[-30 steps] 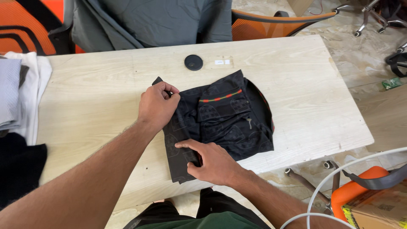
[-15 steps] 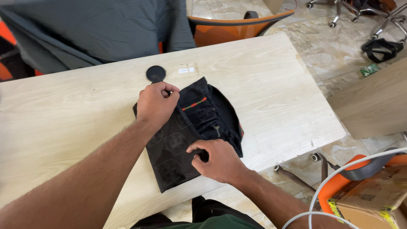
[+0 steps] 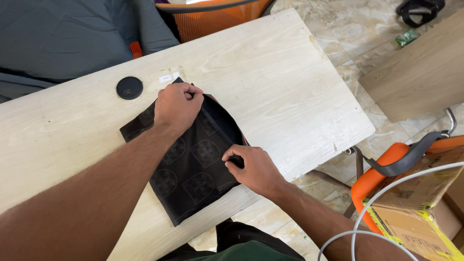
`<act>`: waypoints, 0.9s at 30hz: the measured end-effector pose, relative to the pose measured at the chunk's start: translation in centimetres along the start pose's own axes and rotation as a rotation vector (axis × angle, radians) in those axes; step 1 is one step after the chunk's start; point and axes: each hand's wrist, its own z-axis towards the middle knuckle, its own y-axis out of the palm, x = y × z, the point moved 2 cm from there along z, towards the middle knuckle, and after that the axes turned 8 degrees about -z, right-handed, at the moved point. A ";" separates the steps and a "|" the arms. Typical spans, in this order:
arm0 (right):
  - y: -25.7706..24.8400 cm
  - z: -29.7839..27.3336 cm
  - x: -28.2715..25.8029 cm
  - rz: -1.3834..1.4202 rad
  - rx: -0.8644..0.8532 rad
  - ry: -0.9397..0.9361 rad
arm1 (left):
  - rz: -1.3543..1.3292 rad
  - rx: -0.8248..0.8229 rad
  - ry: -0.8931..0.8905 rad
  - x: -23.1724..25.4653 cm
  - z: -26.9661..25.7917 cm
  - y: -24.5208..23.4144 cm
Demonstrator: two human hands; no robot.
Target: The person folds a black patterned polo shirt on a table, then retrieves a pair of beige trousers from a cardboard box and folds them. The folded shirt is placed on a stack of other folded clothes.
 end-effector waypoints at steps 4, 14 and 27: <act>-0.5 0.4 1.4 0.051 0.060 -0.040 | 0.037 -0.034 0.017 0.2 1.5 1.6; -1.3 0.8 3.4 0.045 0.002 0.143 | 0.090 -0.182 -0.043 1.3 3.5 4.8; -0.6 0.9 6.4 -0.002 0.018 0.342 | 0.178 -0.467 0.035 1.7 4.6 7.5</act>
